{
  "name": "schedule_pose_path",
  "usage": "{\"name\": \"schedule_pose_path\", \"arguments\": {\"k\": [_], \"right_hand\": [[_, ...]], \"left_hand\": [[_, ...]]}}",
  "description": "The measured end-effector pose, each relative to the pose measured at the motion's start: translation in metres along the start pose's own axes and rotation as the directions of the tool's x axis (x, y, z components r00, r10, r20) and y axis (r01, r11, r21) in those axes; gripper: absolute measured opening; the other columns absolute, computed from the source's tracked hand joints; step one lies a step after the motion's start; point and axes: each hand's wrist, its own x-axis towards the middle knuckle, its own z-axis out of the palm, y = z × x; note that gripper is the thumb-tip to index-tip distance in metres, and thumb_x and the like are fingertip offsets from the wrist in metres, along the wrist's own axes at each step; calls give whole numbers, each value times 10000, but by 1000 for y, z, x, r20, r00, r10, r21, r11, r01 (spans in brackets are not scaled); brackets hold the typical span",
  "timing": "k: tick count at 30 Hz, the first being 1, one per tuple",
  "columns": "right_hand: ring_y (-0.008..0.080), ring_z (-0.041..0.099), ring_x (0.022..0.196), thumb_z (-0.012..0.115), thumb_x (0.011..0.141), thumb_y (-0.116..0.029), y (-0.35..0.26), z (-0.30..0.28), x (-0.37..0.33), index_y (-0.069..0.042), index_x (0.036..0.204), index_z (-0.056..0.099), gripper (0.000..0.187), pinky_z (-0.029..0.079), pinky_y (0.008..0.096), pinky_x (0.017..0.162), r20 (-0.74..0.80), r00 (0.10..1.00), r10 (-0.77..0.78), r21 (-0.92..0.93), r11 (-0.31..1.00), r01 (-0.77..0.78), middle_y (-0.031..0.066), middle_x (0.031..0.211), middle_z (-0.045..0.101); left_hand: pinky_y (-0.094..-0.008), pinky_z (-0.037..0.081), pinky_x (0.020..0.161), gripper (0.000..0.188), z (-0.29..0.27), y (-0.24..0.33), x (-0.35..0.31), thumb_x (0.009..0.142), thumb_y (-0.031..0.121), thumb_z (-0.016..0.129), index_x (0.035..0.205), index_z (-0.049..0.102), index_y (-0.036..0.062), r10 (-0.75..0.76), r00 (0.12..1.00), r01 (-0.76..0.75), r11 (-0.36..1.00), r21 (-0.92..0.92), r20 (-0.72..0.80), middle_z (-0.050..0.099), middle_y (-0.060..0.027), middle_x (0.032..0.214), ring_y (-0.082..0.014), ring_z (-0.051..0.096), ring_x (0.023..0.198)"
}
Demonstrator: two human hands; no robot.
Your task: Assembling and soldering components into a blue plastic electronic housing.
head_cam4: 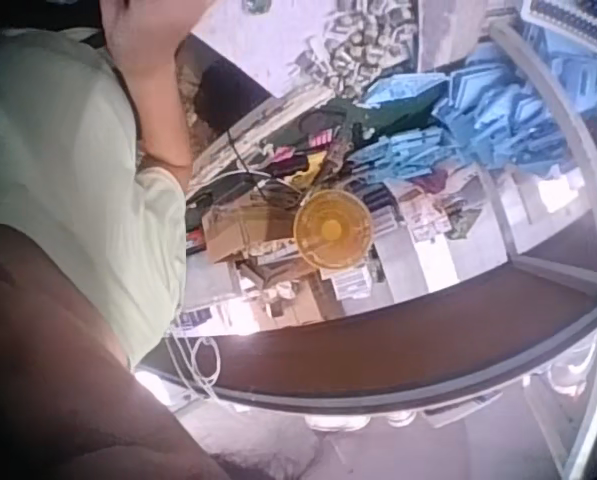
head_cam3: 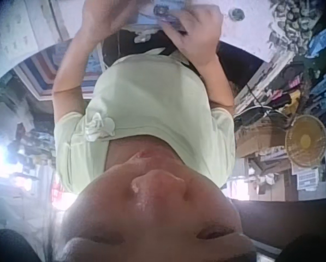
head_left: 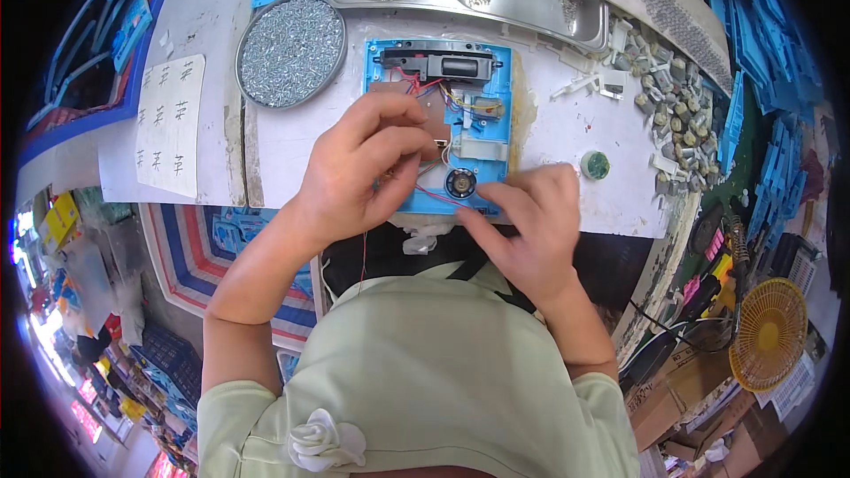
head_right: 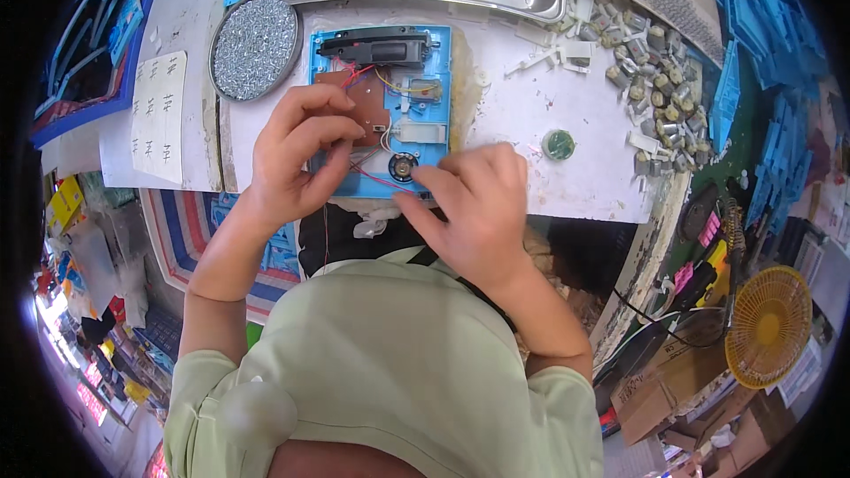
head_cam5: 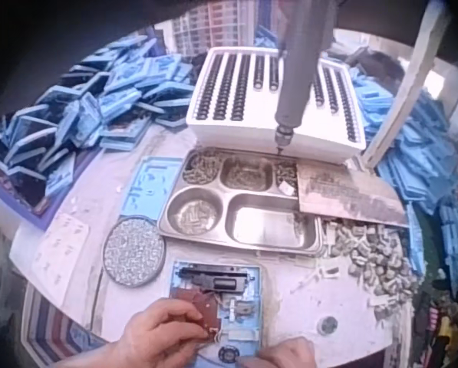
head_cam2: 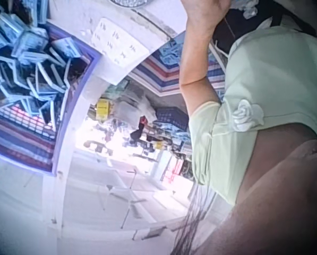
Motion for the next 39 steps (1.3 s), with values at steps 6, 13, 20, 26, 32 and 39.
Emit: {"name": "schedule_pose_path", "arguments": {"k": [6,13,20,26,32,39], "right_hand": [[258,540,753,875,681,-167,11,3,19,-109,848,692,255,386,386,701,-26,1000,-7,-10,1000,7,23,766,585],[278,581,724,808,747,-223,31,4,63,-82,740,655,209,417,415,682,29,994,106,-198,975,-98,49,710,617],[313,605,681,756,751,-208,15,1,82,-52,688,647,201,460,448,639,163,984,77,-385,923,-9,106,671,634],[319,618,655,734,741,-172,13,0,80,-47,678,645,166,467,448,605,145,985,93,-416,909,-25,123,636,630],[332,628,688,714,756,-163,17,3,75,-47,676,644,158,467,453,600,114,970,213,-269,947,-176,130,654,637],[286,637,753,729,719,-209,13,9,81,-86,716,695,128,461,436,637,219,968,123,-532,846,13,96,729,676]], "left_hand": [[-322,551,742,270,3,6,7,758,-127,667,979,699,24,-51,997,51,999,-11,-64,598,-139,1134,-236,654,916],[-377,436,768,316,16,0,37,662,-31,741,946,709,104,167,983,-139,949,284,-76,616,-56,1019,-239,588,842],[-403,403,817,296,22,-7,37,657,44,752,937,698,123,211,974,-175,927,332,-75,602,-31,988,-231,577,868],[-419,382,863,326,20,-10,41,659,76,751,977,717,137,235,972,-210,904,372,-22,600,-22,1013,-229,571,894],[-437,360,899,321,22,-10,40,660,119,750,979,747,155,211,977,-203,889,410,25,600,-17,1052,-226,565,937],[-455,354,904,255,24,-9,44,657,148,750,912,748,147,196,980,-189,899,395,25,602,-32,1047,-249,561,968]]}}
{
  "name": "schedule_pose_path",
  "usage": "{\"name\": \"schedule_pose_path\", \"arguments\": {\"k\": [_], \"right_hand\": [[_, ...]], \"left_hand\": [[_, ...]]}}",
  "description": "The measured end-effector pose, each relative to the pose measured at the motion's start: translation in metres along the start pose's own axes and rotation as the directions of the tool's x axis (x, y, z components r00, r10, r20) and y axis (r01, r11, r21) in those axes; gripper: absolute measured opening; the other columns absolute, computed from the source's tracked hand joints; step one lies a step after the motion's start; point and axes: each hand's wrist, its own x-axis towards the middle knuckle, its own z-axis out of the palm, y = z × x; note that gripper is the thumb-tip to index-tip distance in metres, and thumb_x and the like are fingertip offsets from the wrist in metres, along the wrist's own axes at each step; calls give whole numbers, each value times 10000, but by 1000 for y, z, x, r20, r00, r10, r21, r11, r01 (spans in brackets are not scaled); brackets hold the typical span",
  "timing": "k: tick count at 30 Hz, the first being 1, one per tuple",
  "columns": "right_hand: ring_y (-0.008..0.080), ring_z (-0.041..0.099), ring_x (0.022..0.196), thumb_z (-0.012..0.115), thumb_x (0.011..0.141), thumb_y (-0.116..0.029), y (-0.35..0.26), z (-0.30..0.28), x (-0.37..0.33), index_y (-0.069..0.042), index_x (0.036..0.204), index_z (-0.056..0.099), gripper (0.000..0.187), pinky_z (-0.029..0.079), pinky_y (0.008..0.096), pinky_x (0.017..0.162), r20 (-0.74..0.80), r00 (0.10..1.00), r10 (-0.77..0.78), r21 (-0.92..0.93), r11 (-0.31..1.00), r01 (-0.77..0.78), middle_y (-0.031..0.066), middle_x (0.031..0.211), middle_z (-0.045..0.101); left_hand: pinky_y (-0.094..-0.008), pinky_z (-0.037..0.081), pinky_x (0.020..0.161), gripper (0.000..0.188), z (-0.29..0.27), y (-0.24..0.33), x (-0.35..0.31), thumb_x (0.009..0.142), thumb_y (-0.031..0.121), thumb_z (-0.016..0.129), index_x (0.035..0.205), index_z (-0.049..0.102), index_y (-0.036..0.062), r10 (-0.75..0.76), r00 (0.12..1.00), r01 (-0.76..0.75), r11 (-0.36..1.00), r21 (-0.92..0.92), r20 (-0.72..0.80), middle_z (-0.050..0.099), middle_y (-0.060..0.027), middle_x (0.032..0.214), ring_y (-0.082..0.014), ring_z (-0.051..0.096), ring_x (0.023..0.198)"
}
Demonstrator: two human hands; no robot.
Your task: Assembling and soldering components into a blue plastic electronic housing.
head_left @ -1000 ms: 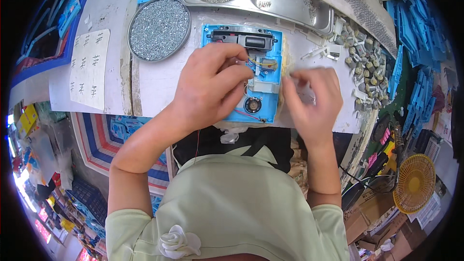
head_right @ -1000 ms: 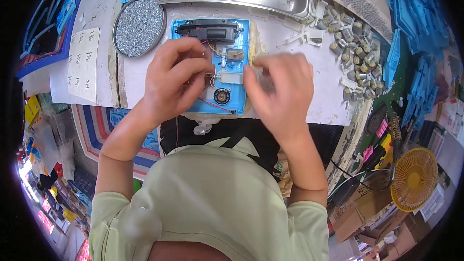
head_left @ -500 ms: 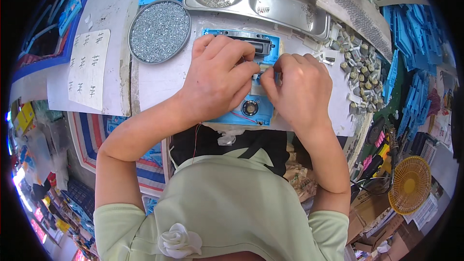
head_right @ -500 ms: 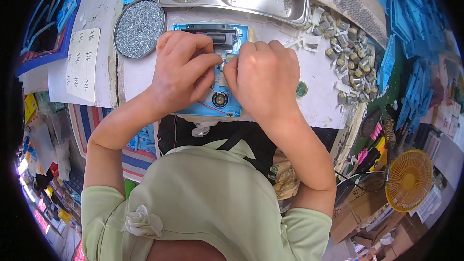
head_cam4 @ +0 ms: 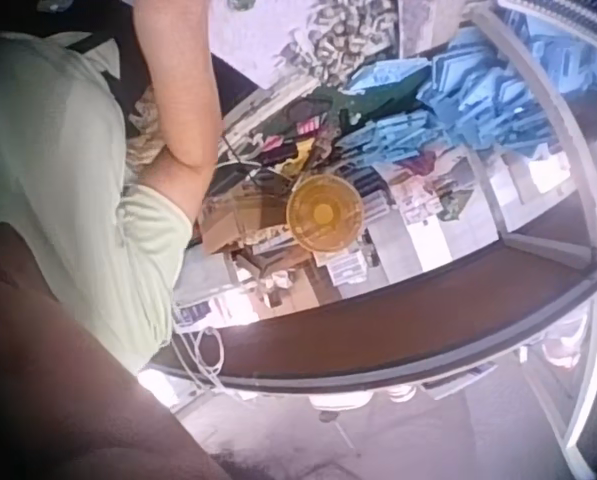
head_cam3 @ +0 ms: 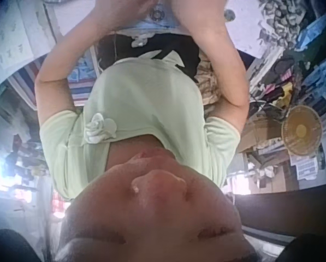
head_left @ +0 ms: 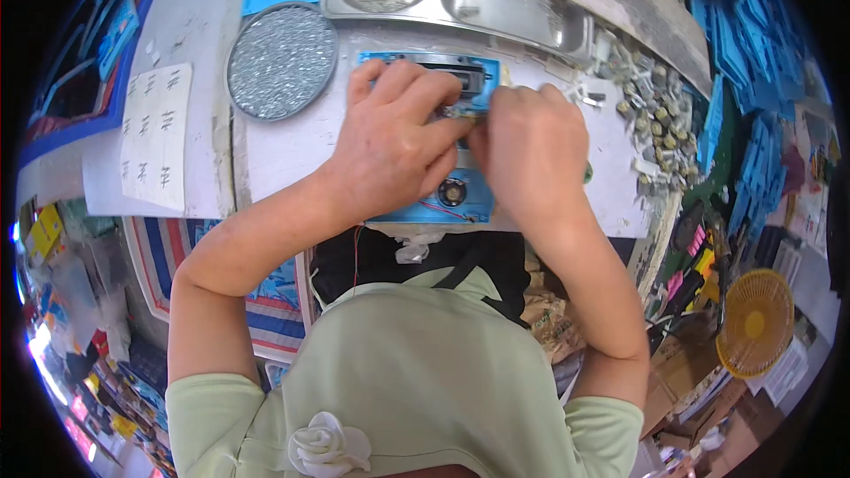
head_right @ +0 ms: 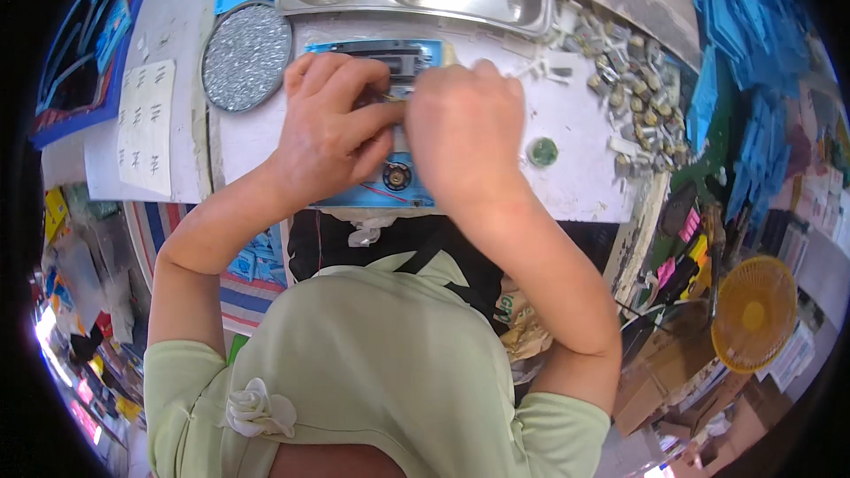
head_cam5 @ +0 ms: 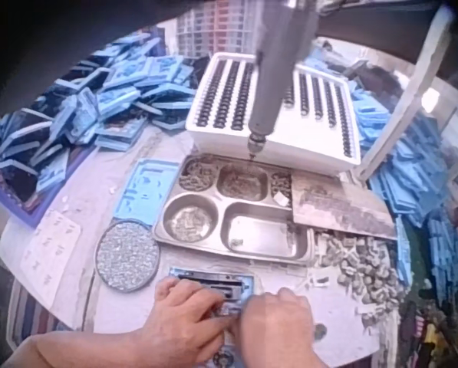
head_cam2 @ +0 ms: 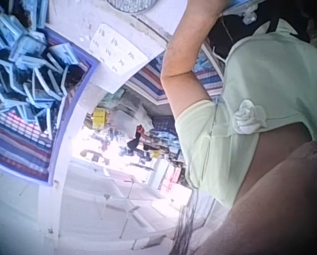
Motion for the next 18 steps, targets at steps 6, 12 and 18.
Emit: {"name": "schedule_pose_path", "arguments": {"k": [6,12,18], "right_hand": [[249,628,795,662,717,-200,-27,-15,-7,-91,741,670,112,462,389,671,87,993,-77,-266,959,98,61,756,636],[266,674,886,768,803,-208,93,-37,-14,-110,1078,734,293,528,374,789,-215,950,225,248,954,-170,95,953,717],[360,703,1050,800,784,-371,285,-83,-47,15,1289,611,663,516,426,939,-98,715,693,-244,679,-692,227,1106,726]], "left_hand": [[-472,347,916,199,-10,2,13,671,143,752,868,731,122,-19,996,17,1000,19,89,589,-32,998,-234,563,948],[-462,385,910,244,-17,-16,20,686,170,766,920,712,130,83,977,-87,996,11,196,580,-38,949,-254,566,885],[-416,431,909,249,-12,-37,30,679,138,737,918,670,111,292,943,-287,956,-56,161,588,-40,923,-236,584,854]]}}
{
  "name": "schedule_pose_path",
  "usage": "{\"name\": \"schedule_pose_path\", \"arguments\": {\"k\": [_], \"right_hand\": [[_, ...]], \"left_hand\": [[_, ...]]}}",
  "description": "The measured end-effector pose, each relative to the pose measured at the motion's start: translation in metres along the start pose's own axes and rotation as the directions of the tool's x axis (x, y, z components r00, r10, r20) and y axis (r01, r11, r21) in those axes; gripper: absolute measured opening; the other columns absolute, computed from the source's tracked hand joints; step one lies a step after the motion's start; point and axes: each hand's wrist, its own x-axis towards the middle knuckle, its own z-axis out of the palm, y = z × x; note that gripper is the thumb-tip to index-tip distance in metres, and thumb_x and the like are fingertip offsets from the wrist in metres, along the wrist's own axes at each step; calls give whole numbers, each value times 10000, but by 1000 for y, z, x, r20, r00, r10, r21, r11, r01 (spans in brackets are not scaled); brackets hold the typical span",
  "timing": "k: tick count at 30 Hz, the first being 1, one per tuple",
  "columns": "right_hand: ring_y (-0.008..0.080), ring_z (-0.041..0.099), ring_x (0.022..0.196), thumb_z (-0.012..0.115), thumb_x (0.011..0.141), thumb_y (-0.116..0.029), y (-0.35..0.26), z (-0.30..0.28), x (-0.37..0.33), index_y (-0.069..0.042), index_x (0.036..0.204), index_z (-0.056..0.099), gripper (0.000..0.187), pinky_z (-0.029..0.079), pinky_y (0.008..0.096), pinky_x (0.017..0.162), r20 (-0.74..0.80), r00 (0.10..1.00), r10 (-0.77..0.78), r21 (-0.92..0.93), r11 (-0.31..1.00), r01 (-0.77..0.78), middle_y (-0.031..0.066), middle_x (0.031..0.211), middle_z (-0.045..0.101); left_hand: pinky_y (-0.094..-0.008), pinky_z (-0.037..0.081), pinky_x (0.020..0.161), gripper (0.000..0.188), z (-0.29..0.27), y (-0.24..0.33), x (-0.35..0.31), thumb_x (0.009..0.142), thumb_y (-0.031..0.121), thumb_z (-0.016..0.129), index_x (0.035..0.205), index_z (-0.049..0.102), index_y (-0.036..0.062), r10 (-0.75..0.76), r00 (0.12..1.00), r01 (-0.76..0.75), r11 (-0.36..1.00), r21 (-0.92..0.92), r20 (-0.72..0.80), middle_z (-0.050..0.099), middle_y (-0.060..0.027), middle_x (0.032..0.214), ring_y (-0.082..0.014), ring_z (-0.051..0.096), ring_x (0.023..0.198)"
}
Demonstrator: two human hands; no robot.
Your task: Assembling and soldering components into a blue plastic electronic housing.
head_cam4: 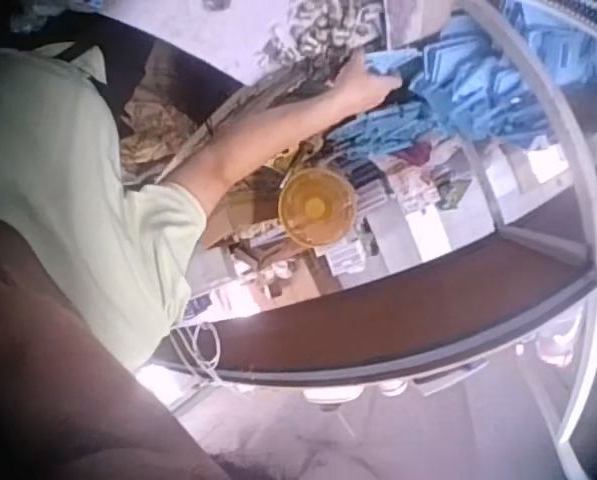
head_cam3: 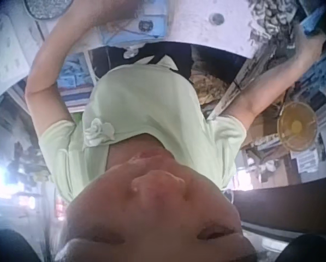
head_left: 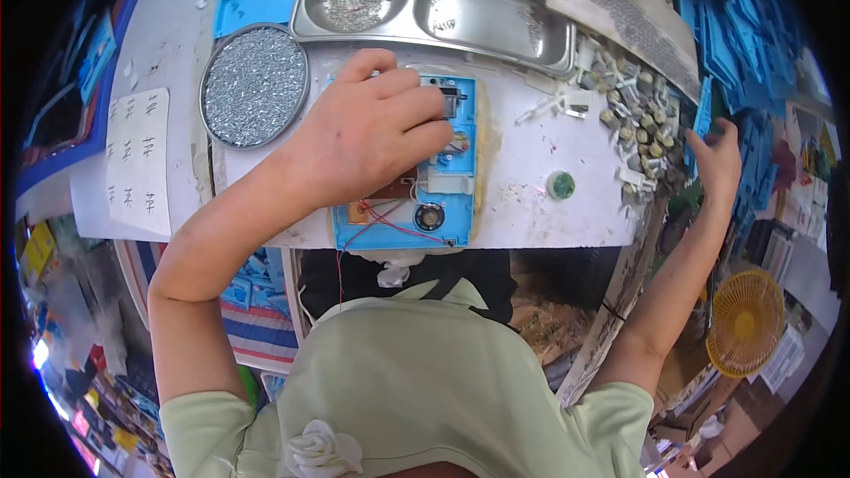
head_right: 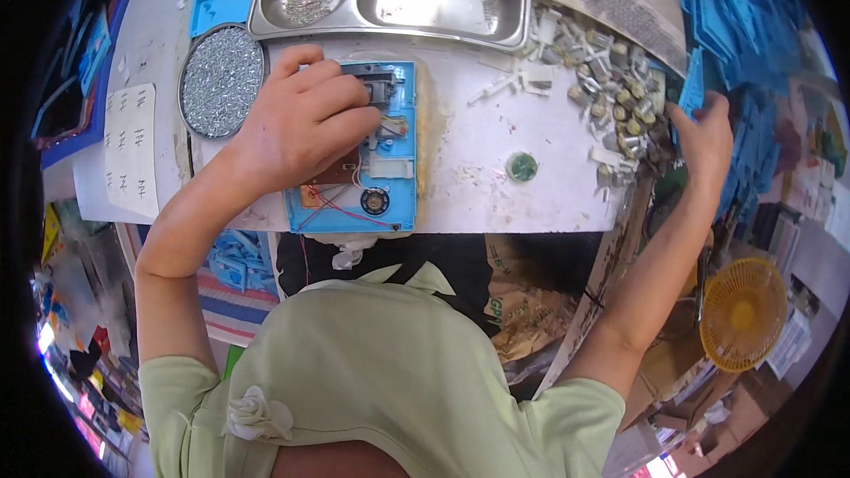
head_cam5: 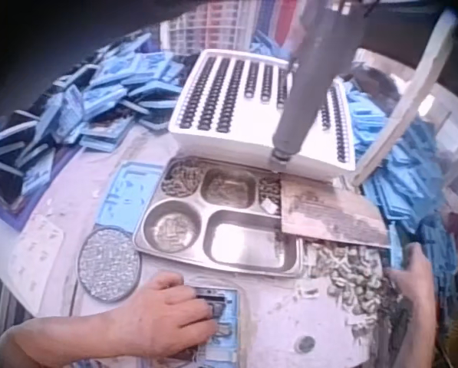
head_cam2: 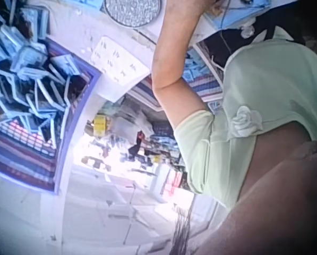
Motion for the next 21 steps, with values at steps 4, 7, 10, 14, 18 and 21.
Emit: {"name": "schedule_pose_path", "arguments": {"k": [4,7,10,14,18,21], "right_hand": [[276,726,905,773,810,-294,32,22,15,-37,1271,631,547,550,373,810,-91,996,26,115,993,-15,160,947,753],[164,693,879,757,885,-186,98,18,29,-25,1274,632,440,576,292,725,-137,981,138,489,871,-54,126,972,739],[142,669,910,737,946,-130,148,-13,17,5,1276,629,372,587,288,723,-253,957,142,697,713,78,122,1044,708],[132,663,1001,706,979,-119,82,-93,-65,-13,1313,625,359,540,275,785,-362,930,69,721,653,233,71,1166,681],[146,680,970,583,989,7,24,-133,-120,11,1382,555,395,534,249,757,-291,945,-146,864,384,326,119,1142,689],[155,673,959,614,977,-100,-38,-124,-127,19,1410,519,458,528,238,734,-190,931,-313,924,263,277,115,1141,684]], "left_hand": [[-415,446,920,200,-1,-6,2,724,147,695,914,661,94,35,997,-34,999,-9,73,594,-50,940,-233,602,882],[-408,453,912,196,-1,-5,12,745,149,677,933,651,98,85,992,-84,996,-6,93,590,-63,982,-235,613,926],[-404,460,903,195,0,-2,24,777,128,668,967,640,97,76,995,-75,997,-18,66,583,-75,1036,-249,612,977],[-412,466,909,247,6,-6,26,796,114,683,1034,621,94,-46,997,49,997,-53,59,579,-80,1072,-287,604,1029],[-436,449,995,404,-25,1,28,789,127,727,1180,627,102,-176,975,137,956,-258,-135,592,-109,1217,-333,585,1156],[-422,482,1007,488,-56,8,34,853,189,744,1303,597,66,-86,938,-41,934,-354,-337,642,-135,1269,-320,630,1165]]}}
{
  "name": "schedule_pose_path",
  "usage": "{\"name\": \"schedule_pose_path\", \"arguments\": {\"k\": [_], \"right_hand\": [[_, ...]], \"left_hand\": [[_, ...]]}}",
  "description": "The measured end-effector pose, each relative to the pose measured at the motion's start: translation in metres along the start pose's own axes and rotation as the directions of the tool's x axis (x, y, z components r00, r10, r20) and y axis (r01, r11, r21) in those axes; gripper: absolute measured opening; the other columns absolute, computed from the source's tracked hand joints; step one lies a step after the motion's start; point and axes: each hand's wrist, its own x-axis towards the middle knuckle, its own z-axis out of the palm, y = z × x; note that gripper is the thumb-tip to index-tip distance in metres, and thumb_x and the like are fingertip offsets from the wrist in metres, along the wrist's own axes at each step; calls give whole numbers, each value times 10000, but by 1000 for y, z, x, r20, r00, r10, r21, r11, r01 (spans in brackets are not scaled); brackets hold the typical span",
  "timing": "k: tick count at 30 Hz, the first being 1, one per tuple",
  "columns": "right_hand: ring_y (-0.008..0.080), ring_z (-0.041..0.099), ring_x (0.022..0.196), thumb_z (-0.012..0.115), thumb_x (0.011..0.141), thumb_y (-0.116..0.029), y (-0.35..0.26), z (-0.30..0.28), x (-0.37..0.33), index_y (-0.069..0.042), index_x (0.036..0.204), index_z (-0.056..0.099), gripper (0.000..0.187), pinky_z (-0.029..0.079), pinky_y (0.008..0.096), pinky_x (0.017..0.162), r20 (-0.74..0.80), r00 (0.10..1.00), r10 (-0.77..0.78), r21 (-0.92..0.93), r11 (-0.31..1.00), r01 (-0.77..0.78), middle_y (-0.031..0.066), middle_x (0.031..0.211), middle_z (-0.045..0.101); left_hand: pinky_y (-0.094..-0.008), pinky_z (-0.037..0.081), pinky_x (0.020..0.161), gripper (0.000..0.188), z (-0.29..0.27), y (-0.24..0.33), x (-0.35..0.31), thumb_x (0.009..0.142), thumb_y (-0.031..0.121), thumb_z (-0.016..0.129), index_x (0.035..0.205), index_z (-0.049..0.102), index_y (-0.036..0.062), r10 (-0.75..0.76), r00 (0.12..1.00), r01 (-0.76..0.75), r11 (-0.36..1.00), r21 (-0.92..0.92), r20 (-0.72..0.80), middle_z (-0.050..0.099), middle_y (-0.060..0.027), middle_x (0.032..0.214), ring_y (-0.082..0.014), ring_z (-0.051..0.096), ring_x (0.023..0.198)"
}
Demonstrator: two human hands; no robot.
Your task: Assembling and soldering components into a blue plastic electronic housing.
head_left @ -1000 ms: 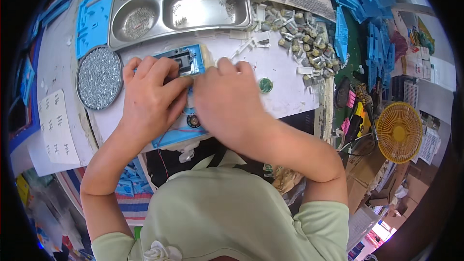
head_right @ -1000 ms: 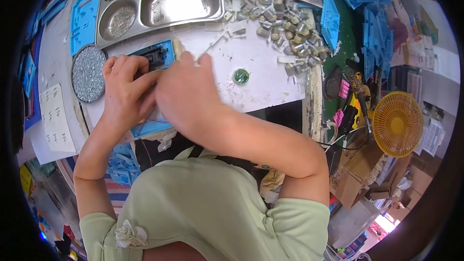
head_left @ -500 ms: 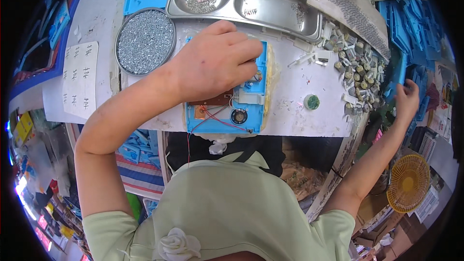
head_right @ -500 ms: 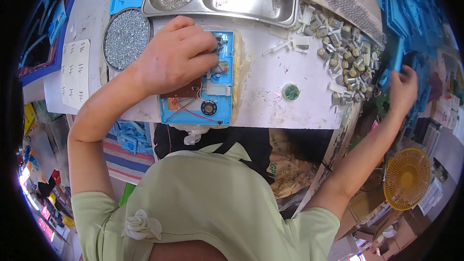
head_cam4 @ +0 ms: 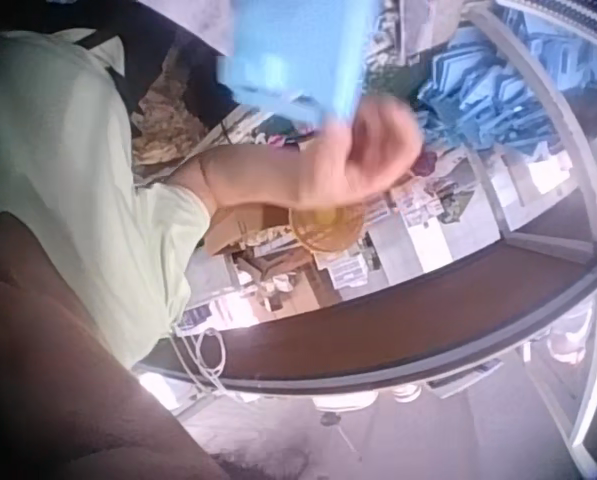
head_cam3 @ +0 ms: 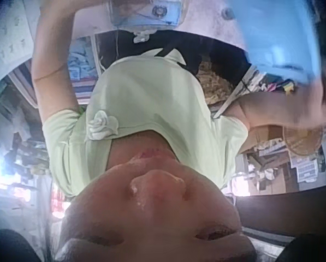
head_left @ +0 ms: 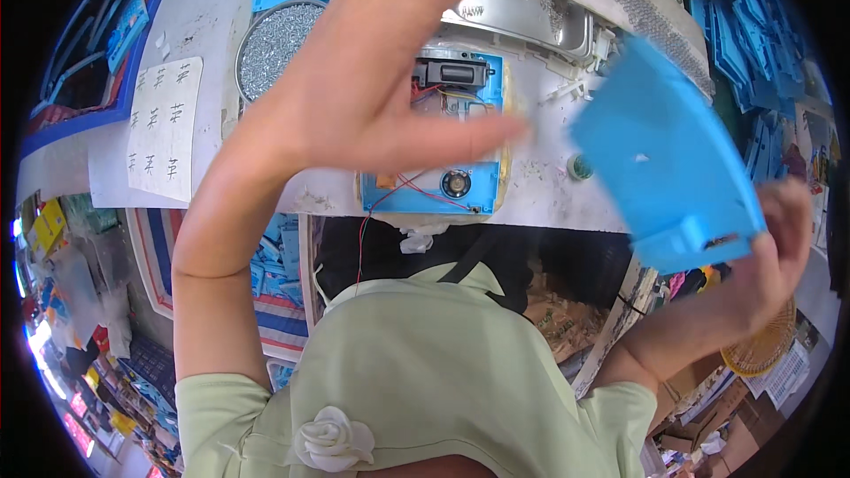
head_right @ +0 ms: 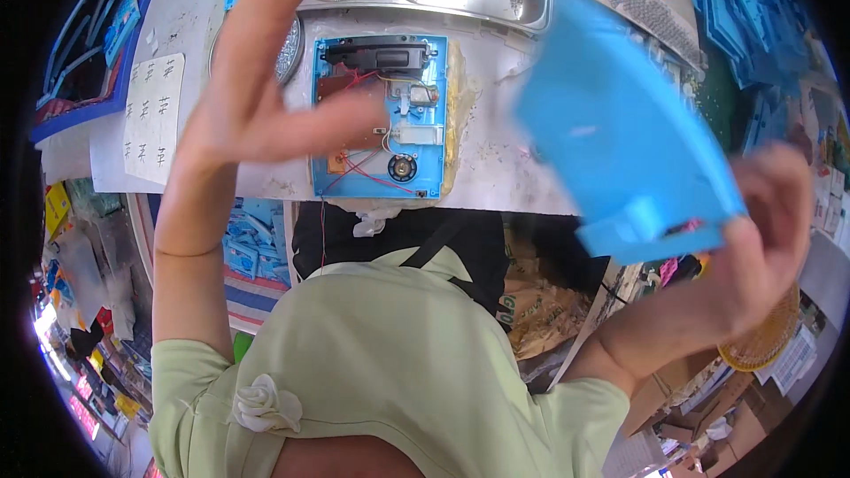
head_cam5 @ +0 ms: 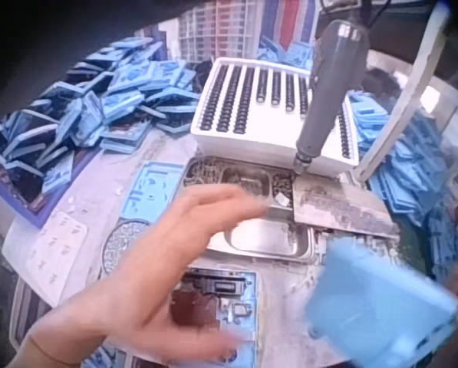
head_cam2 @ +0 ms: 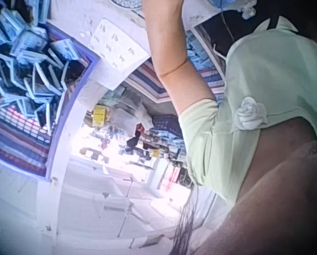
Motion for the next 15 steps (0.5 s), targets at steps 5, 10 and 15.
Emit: {"name": "schedule_pose_path", "arguments": {"k": [5,10,15], "right_hand": [[169,661,940,666,958,-279,21,100,75,33,1455,459,622,518,221,694,169,985,40,271,959,-85,110,1141,674],[148,644,652,690,972,-193,33,192,31,12,1542,363,688,531,265,596,238,957,165,592,756,-278,88,845,690],[118,610,640,681,974,-101,32,206,-46,0,1576,255,744,480,259,590,356,886,298,363,829,-425,60,730,631]], "left_hand": [[-439,549,887,558,-42,37,30,873,281,781,1332,576,37,-319,812,469,855,-221,488,699,-161,1144,-392,681,1017],[-271,554,874,450,-39,31,-39,986,265,697,1293,569,-37,-778,605,696,415,-586,167,717,-109,1099,-122,691,984],[-246,513,832,405,17,52,-86,941,201,734,1261,578,7,-872,485,665,316,-677,69,673,-28,1011,-84,629,895]]}}
